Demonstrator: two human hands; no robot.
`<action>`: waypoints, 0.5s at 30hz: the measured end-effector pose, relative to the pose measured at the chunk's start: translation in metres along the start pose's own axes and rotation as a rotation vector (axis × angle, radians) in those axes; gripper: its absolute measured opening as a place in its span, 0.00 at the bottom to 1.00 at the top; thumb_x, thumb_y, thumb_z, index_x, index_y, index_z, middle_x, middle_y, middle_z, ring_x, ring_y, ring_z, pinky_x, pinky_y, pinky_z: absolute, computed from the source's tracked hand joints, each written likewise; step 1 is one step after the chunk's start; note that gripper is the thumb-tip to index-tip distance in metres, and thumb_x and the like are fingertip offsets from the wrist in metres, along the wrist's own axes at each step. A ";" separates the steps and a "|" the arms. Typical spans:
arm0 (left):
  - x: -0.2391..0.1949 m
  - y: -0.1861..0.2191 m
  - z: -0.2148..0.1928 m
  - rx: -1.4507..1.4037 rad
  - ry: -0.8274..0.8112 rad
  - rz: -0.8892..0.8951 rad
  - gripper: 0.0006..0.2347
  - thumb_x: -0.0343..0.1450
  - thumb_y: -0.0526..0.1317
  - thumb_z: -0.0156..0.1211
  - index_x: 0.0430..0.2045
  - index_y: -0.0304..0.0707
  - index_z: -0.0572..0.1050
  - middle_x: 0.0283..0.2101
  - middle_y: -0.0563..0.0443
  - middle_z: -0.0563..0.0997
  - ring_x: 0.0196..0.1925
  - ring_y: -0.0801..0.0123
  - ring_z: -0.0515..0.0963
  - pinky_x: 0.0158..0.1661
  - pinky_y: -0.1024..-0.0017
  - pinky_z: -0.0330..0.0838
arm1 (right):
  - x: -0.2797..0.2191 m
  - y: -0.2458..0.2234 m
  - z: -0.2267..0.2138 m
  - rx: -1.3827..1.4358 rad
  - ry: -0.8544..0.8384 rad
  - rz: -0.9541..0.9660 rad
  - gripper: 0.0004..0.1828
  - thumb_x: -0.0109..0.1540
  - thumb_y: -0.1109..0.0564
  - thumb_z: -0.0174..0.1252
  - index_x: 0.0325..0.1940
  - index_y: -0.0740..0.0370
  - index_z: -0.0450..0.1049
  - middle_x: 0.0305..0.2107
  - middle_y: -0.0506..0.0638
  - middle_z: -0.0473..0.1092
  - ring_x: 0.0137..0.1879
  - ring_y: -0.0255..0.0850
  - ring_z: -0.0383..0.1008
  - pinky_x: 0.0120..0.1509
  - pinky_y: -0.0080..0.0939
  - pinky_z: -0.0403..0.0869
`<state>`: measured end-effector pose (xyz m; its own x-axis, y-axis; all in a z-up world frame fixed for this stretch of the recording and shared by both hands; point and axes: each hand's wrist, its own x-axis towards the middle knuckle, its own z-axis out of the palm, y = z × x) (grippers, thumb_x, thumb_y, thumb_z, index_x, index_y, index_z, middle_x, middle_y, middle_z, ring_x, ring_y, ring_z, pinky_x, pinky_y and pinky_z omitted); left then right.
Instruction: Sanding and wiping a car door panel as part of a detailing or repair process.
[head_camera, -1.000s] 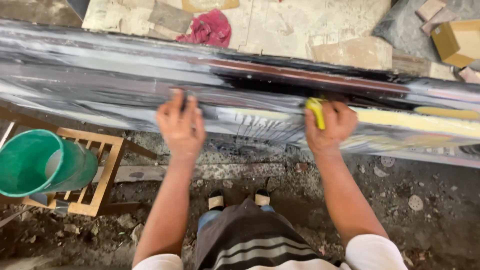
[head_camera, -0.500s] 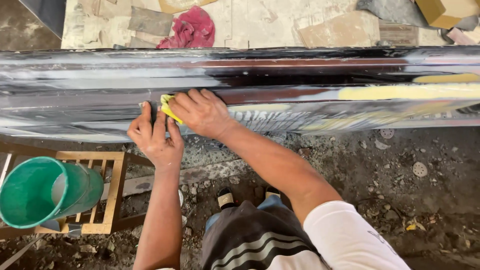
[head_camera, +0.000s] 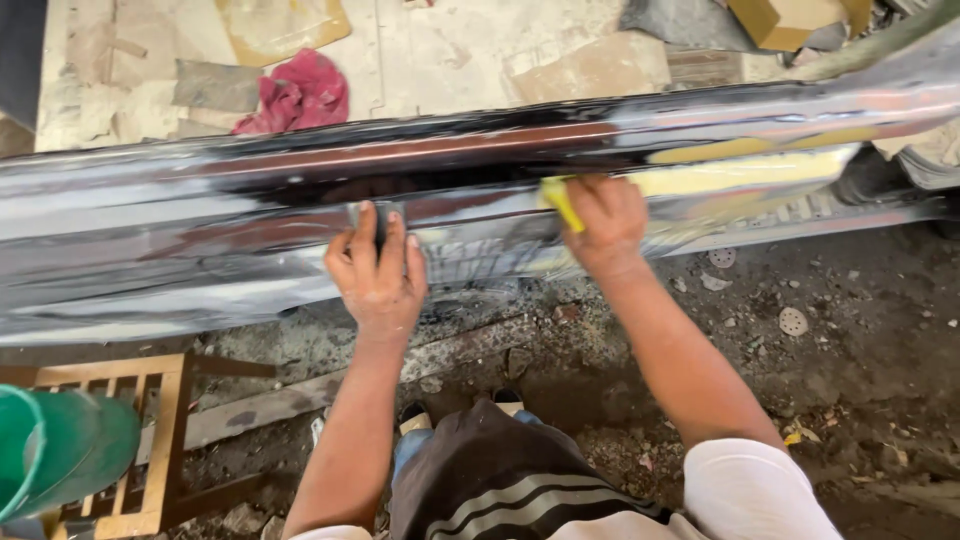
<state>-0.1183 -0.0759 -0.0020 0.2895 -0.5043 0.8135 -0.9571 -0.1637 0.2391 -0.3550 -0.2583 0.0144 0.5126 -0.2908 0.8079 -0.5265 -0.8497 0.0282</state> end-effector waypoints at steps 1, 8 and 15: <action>0.002 0.019 0.010 -0.004 0.000 0.003 0.11 0.73 0.36 0.65 0.48 0.30 0.83 0.63 0.36 0.74 0.55 0.44 0.68 0.52 0.55 0.70 | -0.010 0.025 -0.009 -0.004 0.000 0.002 0.24 0.49 0.60 0.69 0.50 0.61 0.77 0.45 0.53 0.72 0.46 0.50 0.72 0.48 0.51 0.71; 0.011 0.158 0.086 -0.082 -0.070 0.223 0.13 0.74 0.40 0.61 0.47 0.30 0.79 0.58 0.35 0.75 0.54 0.47 0.72 0.52 0.54 0.73 | -0.086 0.208 -0.074 -0.181 0.157 0.335 0.12 0.73 0.53 0.63 0.52 0.65 0.75 0.47 0.59 0.71 0.55 0.57 0.70 0.59 0.55 0.69; 0.036 0.252 0.117 -0.235 -0.175 0.408 0.14 0.69 0.36 0.57 0.47 0.30 0.78 0.58 0.38 0.77 0.53 0.48 0.76 0.50 0.58 0.77 | -0.097 0.235 -0.087 -0.114 0.256 0.539 0.13 0.77 0.53 0.57 0.54 0.68 0.74 0.50 0.62 0.65 0.60 0.58 0.66 0.64 0.58 0.66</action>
<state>-0.3478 -0.2349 0.0254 -0.1303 -0.6257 0.7691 -0.9640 0.2614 0.0494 -0.5878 -0.3911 -0.0060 -0.0183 -0.5402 0.8413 -0.7435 -0.5553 -0.3727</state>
